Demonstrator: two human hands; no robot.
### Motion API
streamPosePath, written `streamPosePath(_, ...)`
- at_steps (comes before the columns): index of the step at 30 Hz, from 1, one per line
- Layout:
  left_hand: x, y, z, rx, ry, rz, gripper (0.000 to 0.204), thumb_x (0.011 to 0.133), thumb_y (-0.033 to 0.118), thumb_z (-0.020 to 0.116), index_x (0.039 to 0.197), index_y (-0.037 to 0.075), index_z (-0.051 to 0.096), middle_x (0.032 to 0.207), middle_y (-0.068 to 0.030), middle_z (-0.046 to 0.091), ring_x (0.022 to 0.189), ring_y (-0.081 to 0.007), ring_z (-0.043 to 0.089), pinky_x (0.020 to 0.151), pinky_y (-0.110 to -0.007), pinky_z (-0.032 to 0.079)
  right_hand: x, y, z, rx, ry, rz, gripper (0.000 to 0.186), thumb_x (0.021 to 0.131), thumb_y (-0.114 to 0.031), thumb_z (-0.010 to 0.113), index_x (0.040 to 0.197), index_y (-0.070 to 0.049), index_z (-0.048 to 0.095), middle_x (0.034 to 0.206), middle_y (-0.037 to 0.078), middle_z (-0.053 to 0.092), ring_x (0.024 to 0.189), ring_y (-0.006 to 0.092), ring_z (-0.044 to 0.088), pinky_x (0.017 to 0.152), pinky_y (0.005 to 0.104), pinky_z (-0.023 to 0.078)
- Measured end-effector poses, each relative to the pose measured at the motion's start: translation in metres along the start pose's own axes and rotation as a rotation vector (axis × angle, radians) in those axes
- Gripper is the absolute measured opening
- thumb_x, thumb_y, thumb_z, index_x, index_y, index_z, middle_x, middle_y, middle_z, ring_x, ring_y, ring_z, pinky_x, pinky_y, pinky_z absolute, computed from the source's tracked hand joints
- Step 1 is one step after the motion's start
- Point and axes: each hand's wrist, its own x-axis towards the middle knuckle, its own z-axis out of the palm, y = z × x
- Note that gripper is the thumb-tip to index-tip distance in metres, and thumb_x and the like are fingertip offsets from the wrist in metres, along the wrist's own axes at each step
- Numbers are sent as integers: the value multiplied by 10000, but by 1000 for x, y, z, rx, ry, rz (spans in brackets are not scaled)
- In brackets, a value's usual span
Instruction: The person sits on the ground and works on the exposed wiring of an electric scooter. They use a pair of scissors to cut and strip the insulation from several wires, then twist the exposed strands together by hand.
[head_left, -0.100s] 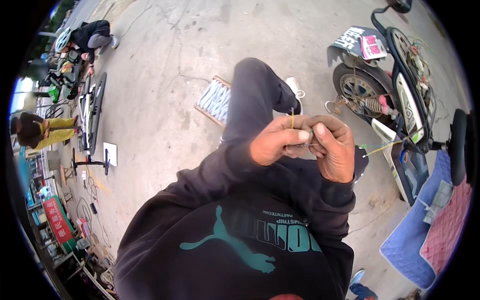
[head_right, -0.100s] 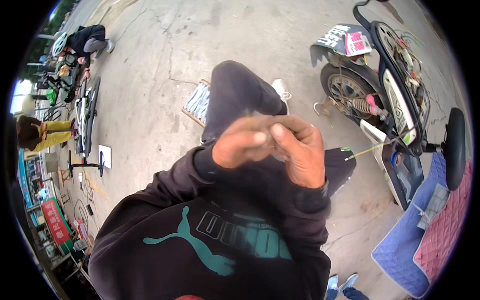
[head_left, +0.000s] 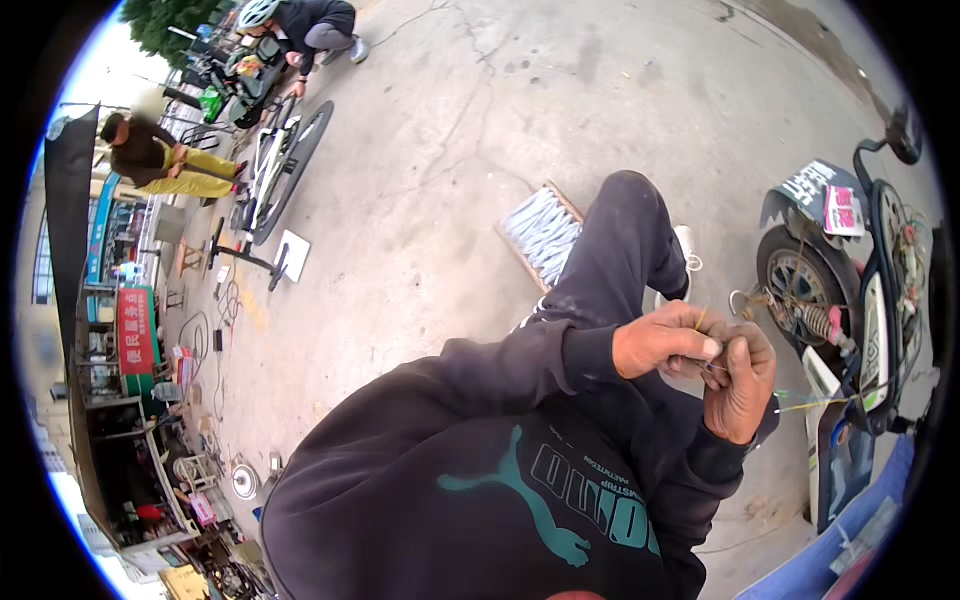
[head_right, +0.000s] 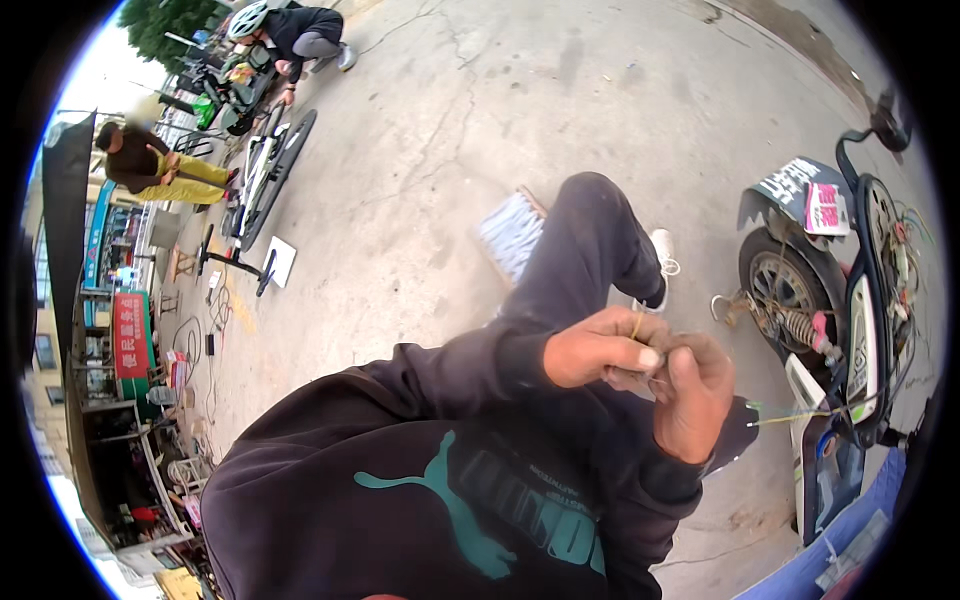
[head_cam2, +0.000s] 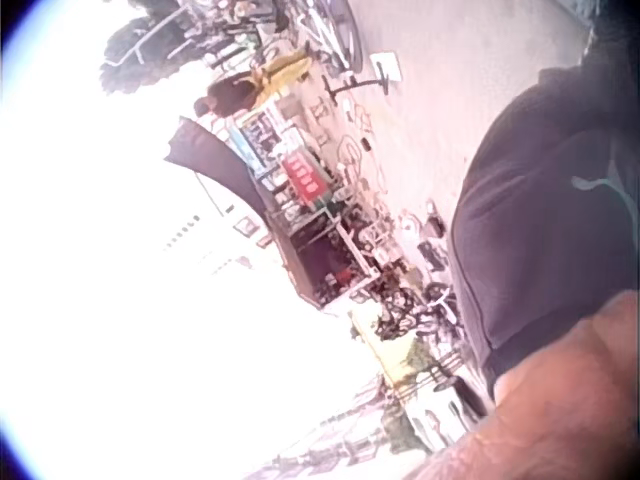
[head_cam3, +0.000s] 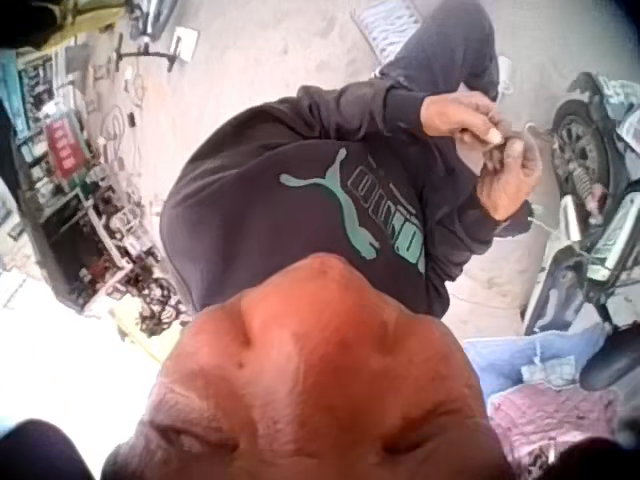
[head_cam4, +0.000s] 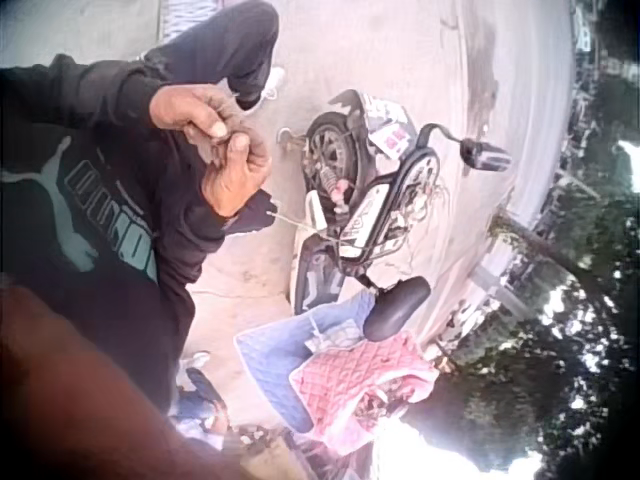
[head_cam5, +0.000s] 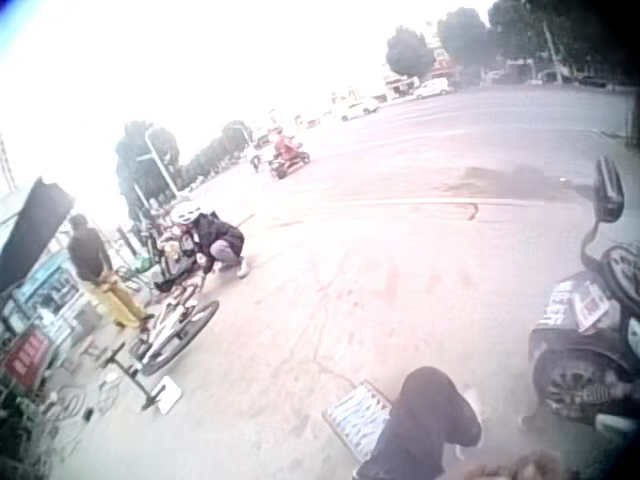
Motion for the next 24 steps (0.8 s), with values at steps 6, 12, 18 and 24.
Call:
streamPosePath(6,-8,7,-8,53,104,81,170,887,170,612,978,26,604,718,-10,570,506,-35,368,449,-217,252,16,23,27,97,58,-91,311,970,-273,662,783,-100,484,606,-74,387,492,10,279,450,186,202)
streamPosePath(12,-5,8,-15,26,71,130,171,889,182,609,954,25,592,704,-19,573,499,-36,373,441,-218,257,23,27,33,108,81,-104,315,969,-293,664,793,-97,491,612,-81,370,482,0,270,436,186,208)
streamPosePath(18,-7,8,-25,-43,36,116,250,892,216,612,1014,-2,601,681,-31,566,459,-34,363,430,-212,273,22,16,46,102,114,-29,344,960,-296,674,761,-89,484,615,-73,369,477,7,283,430,184,203)
streamPosePath(24,-4,6,-29,-25,37,122,263,901,219,611,1048,0,604,672,0,535,498,-28,385,444,-207,276,28,29,35,31,84,-128,350,952,-287,687,742,-107,472,617,-69,384,476,7,293,429,185,203)
